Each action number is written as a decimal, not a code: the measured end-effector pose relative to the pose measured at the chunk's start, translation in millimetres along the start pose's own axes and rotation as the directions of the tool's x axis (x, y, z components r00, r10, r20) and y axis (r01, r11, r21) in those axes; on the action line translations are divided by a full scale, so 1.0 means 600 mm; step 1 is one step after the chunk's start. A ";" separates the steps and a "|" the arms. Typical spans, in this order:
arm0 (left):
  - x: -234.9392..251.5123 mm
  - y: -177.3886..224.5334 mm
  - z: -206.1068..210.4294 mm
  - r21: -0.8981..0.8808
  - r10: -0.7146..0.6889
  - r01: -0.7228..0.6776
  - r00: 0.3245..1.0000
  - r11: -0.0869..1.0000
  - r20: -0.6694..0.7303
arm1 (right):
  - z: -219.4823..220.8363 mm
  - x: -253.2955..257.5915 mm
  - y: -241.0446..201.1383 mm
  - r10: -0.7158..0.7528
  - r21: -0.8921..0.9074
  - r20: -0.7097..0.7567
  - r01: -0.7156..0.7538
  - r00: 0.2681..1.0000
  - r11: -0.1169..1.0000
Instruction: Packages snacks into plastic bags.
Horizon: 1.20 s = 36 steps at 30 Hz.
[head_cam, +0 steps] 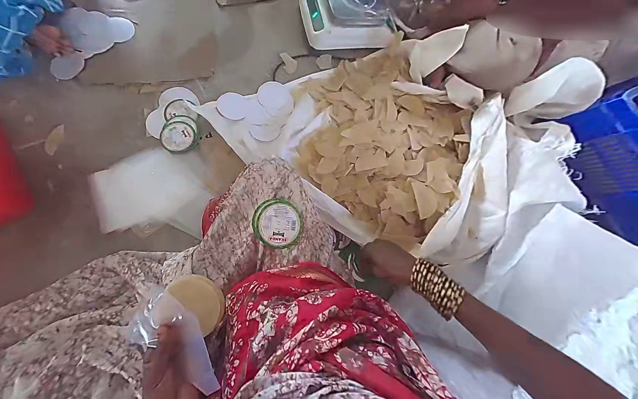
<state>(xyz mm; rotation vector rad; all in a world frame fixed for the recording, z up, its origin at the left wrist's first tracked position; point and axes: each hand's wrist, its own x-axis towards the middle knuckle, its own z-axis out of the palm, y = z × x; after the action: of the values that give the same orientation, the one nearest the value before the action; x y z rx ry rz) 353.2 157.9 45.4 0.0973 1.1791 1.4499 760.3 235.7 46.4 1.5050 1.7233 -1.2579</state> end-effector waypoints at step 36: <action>0.035 -0.009 0.058 -0.068 0.040 -0.038 0.999 0.997 0.020 | -0.443 0.307 -0.139 0.122 0.286 -0.924 0.445 0.363 0.849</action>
<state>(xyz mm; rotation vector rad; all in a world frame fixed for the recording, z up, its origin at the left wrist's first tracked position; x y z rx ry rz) 373.7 193.2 47.0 0.0901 1.1151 1.5178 684.5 560.7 29.2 2.8325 2.3765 -0.9996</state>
